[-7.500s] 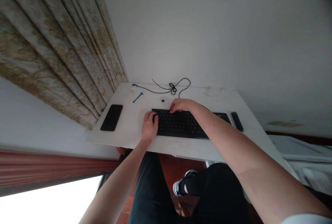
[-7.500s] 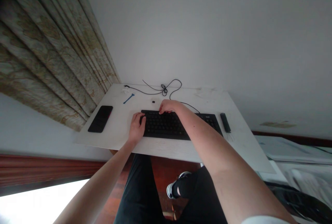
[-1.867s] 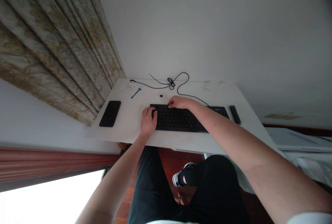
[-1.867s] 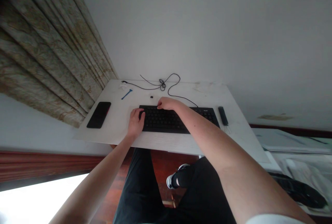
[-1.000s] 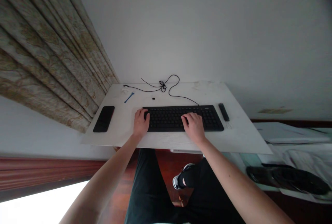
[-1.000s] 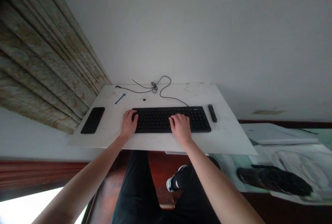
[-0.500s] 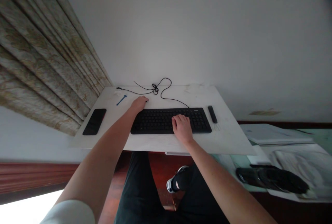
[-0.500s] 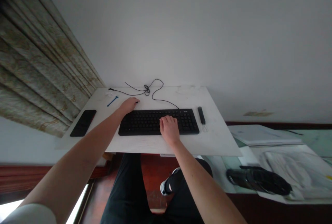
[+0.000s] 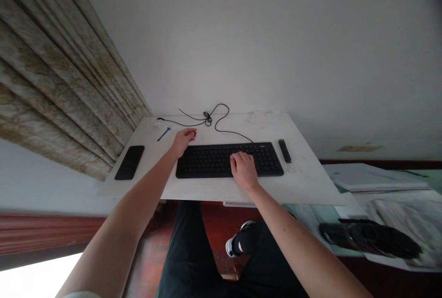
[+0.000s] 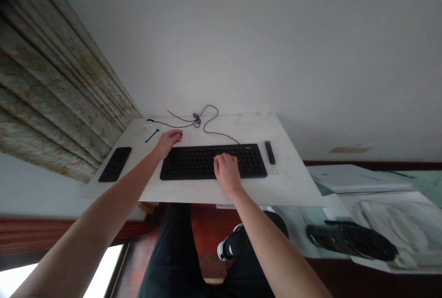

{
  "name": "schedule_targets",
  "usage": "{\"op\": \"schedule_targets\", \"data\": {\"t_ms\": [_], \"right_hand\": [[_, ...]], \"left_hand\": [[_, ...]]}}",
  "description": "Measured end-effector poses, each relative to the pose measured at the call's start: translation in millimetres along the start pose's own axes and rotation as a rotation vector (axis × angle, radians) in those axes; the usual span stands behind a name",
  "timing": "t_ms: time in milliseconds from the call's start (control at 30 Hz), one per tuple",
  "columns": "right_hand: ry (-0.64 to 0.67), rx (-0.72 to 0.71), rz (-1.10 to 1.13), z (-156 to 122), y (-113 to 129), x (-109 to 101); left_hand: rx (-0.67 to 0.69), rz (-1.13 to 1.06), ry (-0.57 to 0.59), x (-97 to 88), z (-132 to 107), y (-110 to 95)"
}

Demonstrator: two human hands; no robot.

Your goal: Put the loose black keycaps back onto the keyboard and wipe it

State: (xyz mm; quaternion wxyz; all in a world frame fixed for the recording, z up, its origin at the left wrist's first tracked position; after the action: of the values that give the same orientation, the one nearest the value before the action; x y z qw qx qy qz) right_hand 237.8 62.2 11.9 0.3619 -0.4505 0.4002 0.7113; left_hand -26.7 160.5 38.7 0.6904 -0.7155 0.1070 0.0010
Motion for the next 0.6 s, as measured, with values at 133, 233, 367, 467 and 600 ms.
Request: {"op": "schedule_targets", "data": {"t_ms": [133, 233, 367, 467, 600], "right_hand": [[-0.006, -0.014, 0.012, -0.8, 1.3, -0.9], [-0.015, -0.032, 0.017, -2.1, 2.4, -1.9], [-0.028, -0.075, 0.064, -5.2, 3.9, -3.7], [-0.036, -0.122, 0.169, -8.6, 8.5, -6.9], [-0.041, -0.141, 0.395, -10.6, 25.2, -14.2]], "left_hand": [[-0.054, -0.627, 0.105, 27.3, -42.8, -5.5], [-0.075, -0.813, 0.129, 50.0, -71.3, -7.7], [-0.078, -0.907, 0.160, 73.7, -94.3, -8.1], [-0.081, -0.935, 0.183, 82.8, -103.8, -6.7], [-0.079, -0.935, 0.196, 86.8, -112.5, -2.7]]}}
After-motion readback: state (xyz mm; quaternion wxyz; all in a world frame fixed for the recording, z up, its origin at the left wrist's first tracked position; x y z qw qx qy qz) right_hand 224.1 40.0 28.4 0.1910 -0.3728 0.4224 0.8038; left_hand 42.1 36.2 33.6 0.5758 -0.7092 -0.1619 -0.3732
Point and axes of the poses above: each hand's wrist, its own z-axis towards the middle knuckle, its own x-axis out of the palm, y = z × x, the point moved 2 cm from there along z, towards the middle knuckle, and after that the axes turned 15 degrees about y, right-handed, at the moved point
